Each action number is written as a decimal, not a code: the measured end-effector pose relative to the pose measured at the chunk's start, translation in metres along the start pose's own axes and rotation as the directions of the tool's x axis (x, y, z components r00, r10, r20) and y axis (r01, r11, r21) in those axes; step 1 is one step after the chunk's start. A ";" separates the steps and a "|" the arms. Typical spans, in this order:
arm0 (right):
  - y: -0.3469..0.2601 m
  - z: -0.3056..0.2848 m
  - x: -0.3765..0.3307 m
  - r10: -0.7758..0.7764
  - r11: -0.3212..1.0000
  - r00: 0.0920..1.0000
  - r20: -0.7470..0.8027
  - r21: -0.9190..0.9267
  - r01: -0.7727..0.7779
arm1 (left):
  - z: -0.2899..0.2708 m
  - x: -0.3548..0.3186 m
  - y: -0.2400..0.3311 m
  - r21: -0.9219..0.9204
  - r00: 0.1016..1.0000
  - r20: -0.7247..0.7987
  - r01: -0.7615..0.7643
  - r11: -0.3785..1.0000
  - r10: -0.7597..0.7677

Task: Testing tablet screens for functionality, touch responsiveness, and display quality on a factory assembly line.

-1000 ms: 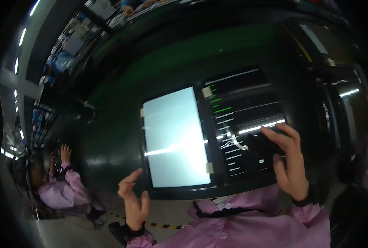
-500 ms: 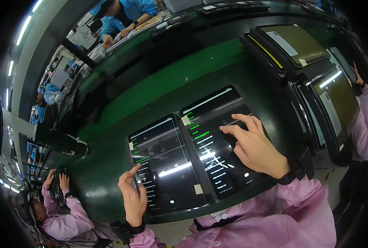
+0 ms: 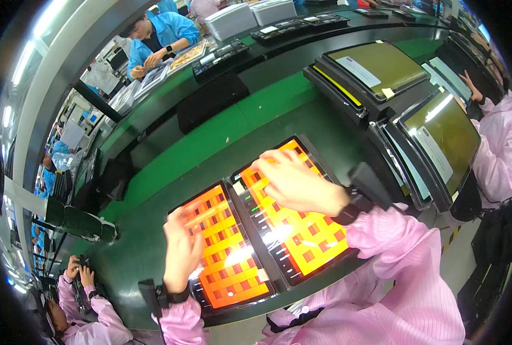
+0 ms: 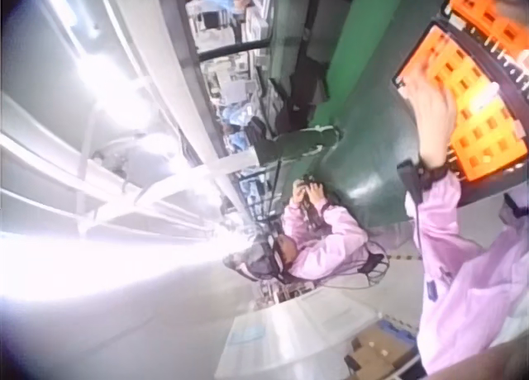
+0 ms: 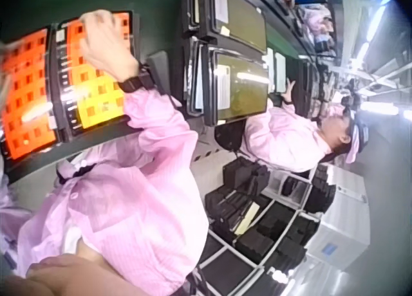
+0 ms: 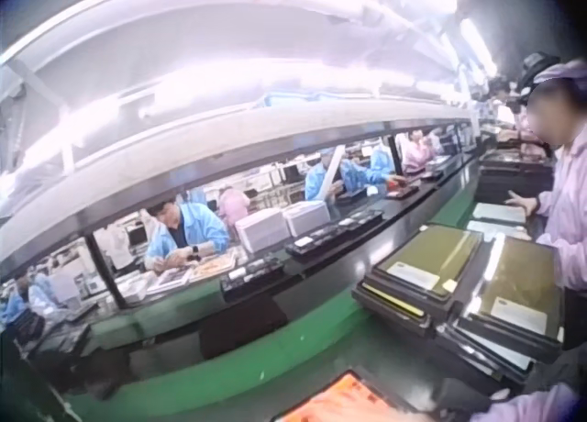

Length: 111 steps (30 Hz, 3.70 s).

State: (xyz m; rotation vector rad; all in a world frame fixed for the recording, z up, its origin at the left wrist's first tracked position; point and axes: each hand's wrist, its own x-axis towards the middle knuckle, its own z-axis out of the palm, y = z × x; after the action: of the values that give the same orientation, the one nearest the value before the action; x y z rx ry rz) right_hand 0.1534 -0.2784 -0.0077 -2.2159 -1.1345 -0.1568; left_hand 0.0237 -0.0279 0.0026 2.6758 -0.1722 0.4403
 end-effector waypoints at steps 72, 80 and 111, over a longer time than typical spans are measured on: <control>-0.013 0.040 0.012 -0.085 0.989 0.995 0.059 -0.117 0.092 | 0.034 0.026 0.023 0.059 0.991 0.109 0.070 0.996 -0.076; -0.057 0.002 -0.082 -0.210 0.945 0.951 0.227 -0.201 0.256 | 0.008 -0.045 0.068 0.090 0.922 0.386 -0.015 0.996 -0.021; -0.037 0.025 -0.051 -0.097 0.971 0.994 0.045 -0.216 0.105 | 0.030 -0.035 0.052 0.108 0.984 0.103 0.132 0.985 -0.143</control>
State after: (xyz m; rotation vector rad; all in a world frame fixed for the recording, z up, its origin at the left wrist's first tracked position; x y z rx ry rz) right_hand 0.0887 -0.2831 -0.0291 -2.3597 -1.3038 -0.3012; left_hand -0.0104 -0.0857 -0.0142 2.7906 0.0035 0.2646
